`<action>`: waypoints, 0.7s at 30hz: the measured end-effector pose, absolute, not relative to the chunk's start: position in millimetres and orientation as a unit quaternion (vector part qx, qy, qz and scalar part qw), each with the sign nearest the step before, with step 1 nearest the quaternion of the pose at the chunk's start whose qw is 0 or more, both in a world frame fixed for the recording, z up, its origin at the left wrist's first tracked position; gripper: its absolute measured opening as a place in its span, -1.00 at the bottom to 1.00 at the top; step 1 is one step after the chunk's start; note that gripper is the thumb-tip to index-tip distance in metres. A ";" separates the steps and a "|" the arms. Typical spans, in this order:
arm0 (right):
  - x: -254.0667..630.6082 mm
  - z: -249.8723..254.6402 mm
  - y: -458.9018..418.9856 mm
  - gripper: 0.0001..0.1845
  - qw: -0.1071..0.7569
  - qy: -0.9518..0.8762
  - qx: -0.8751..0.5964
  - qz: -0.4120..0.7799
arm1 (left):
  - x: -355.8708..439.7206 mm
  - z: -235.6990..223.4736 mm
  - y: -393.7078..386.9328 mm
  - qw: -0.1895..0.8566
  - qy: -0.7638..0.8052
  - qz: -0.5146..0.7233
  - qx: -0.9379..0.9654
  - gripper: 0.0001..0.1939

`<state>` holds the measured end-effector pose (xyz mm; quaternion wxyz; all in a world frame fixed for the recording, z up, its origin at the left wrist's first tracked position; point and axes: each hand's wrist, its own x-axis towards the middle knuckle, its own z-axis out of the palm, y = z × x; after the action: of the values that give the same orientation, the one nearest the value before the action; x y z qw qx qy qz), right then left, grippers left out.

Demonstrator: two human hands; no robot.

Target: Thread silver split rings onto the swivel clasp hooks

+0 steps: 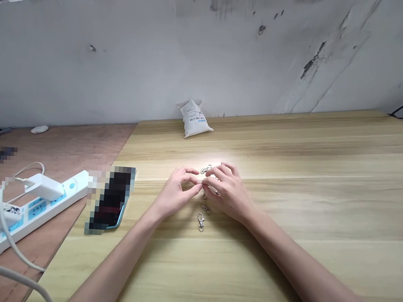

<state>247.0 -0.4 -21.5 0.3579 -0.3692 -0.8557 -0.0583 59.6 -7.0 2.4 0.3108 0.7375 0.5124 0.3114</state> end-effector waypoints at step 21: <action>246.5 -20.7 -5.3 -0.86 0.364 -0.836 -0.408 0.050 | 56.1 5.0 -7.5 0.252 0.506 0.366 0.739 -0.91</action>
<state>246.5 -5.3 -20.7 0.3635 -0.4081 -0.8359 0.0504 56.1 -7.5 5.0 0.2523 0.7392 0.5059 0.3660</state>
